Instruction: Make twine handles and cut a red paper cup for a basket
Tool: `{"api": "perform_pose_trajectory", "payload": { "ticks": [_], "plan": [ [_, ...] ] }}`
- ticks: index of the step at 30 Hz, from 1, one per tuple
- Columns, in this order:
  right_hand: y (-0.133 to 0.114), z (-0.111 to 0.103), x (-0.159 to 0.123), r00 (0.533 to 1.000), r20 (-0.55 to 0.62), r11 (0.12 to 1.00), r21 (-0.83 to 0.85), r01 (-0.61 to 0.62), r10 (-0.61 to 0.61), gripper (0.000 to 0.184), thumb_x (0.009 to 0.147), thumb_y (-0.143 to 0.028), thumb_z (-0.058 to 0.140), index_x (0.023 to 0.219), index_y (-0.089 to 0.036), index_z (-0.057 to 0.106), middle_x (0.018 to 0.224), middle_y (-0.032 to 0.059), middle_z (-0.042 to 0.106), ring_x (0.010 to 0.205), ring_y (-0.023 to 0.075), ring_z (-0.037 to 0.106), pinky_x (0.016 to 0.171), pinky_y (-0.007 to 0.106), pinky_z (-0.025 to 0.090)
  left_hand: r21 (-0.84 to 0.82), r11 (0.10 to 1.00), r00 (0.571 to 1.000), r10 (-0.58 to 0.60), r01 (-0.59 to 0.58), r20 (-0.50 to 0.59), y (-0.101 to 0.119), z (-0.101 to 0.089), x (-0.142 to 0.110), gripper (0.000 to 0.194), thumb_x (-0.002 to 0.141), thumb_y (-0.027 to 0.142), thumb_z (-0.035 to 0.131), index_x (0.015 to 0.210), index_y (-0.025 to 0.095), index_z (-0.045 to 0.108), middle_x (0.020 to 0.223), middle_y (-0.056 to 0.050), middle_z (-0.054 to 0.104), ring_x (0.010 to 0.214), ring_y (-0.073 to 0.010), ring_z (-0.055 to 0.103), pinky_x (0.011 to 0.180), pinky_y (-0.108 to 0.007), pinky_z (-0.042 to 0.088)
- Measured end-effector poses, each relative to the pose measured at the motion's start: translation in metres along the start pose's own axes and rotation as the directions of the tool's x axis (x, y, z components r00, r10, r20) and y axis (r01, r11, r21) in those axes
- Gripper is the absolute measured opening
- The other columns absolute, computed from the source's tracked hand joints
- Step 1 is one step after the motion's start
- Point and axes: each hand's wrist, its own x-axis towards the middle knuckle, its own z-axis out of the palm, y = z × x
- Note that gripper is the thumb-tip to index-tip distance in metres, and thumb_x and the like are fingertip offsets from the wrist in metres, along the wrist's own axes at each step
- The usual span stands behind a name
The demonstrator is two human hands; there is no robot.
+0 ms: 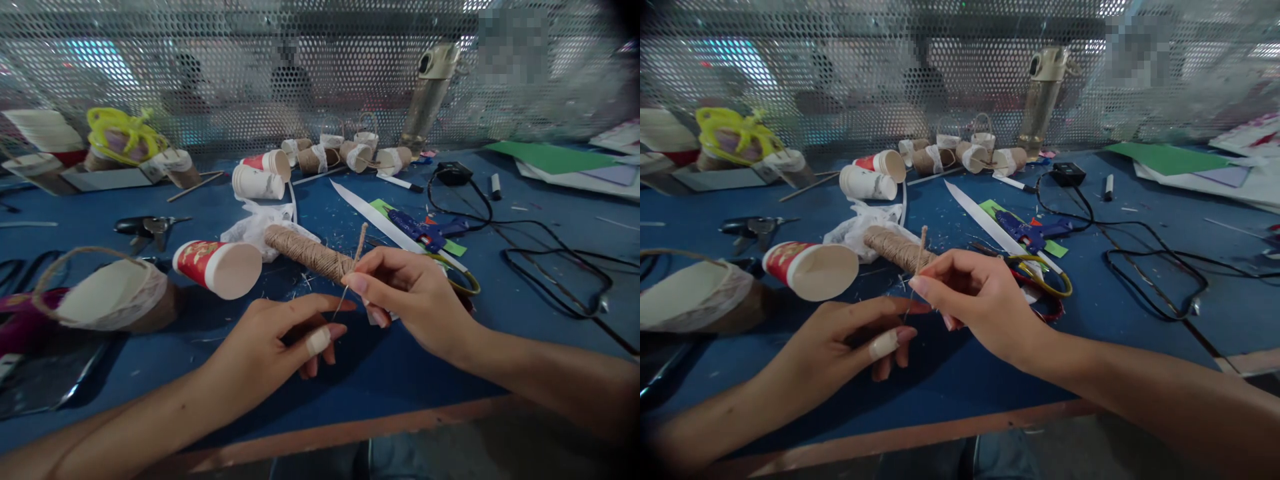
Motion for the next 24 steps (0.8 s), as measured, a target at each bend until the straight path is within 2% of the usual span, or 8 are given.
{"api": "perform_pose_trajectory", "payload": {
  "ticks": [7,11,14,17,19,24],
  "plan": [
    [0.005,-0.002,0.000,0.999,0.033,0.999,0.035,-0.007,0.006,0.017,0.085,-0.033,0.084,0.089,-0.018,0.075,0.061,-0.0053,0.060,0.049,0.0065,0.053,0.046,0.018,0.042,0.035,0.998,0.998,0.057,-0.058,0.037,0.000,-0.002,-0.002,0.036,0.104,0.016,0.050,0.134,0.023,0.069,0.074,0.003,0.073,0.052,-0.0055,0.063,0.055,-0.012,0.052],
    [0.005,-0.003,0.002,0.996,0.079,0.995,0.098,-0.036,0.028,0.010,0.090,-0.029,0.080,0.093,-0.020,0.079,0.064,-0.0043,0.063,0.048,0.0048,0.051,0.046,0.017,0.041,-0.172,0.984,0.991,-0.026,0.048,0.130,0.002,-0.004,-0.002,0.032,0.107,0.026,0.052,0.134,0.020,0.069,0.072,0.001,0.072,0.053,-0.0074,0.061,0.057,-0.016,0.053],
    [0.004,-0.004,0.005,0.986,0.159,0.983,0.164,-0.080,0.054,0.010,0.092,-0.030,0.079,0.095,-0.021,0.081,0.066,-0.0043,0.065,0.045,0.0029,0.047,0.044,0.016,0.039,-0.374,0.918,0.969,-0.045,0.135,0.241,0.006,-0.008,0.000,0.032,0.108,0.031,0.053,0.133,0.019,0.069,0.072,-0.001,0.071,0.054,-0.0087,0.059,0.057,-0.018,0.052],
    [0.004,-0.004,0.008,0.974,0.213,0.969,0.215,-0.119,0.073,0.010,0.091,-0.031,0.080,0.091,-0.021,0.081,0.064,-0.0051,0.064,0.043,0.0023,0.046,0.042,0.015,0.038,-0.509,0.832,0.937,-0.039,0.222,0.346,0.007,-0.010,0.000,0.030,0.107,0.036,0.057,0.129,0.020,0.071,0.071,-0.001,0.072,0.053,-0.0082,0.057,0.054,-0.017,0.050],
    [0.005,-0.004,0.008,0.974,0.217,0.964,0.241,-0.112,0.059,0.008,0.090,-0.029,0.080,0.087,-0.021,0.079,0.065,-0.0050,0.064,0.044,0.0020,0.048,0.042,0.014,0.038,-0.548,0.802,0.929,-0.024,0.239,0.370,0.007,-0.011,0.000,0.030,0.106,0.038,0.058,0.129,0.023,0.072,0.071,-0.002,0.074,0.051,-0.0070,0.055,0.052,-0.016,0.048],
    [0.008,-0.004,0.006,0.992,0.125,0.973,0.229,-0.040,0.011,0.011,0.089,-0.025,0.081,0.081,-0.021,0.075,0.065,-0.0050,0.063,0.047,0.0029,0.051,0.043,0.012,0.040,-0.527,0.812,0.938,-0.068,0.249,0.340,0.003,-0.009,-0.002,0.034,0.103,0.035,0.066,0.136,0.027,0.070,0.080,-0.003,0.081,0.052,-0.0054,0.055,0.053,-0.014,0.047]
  ]
}}
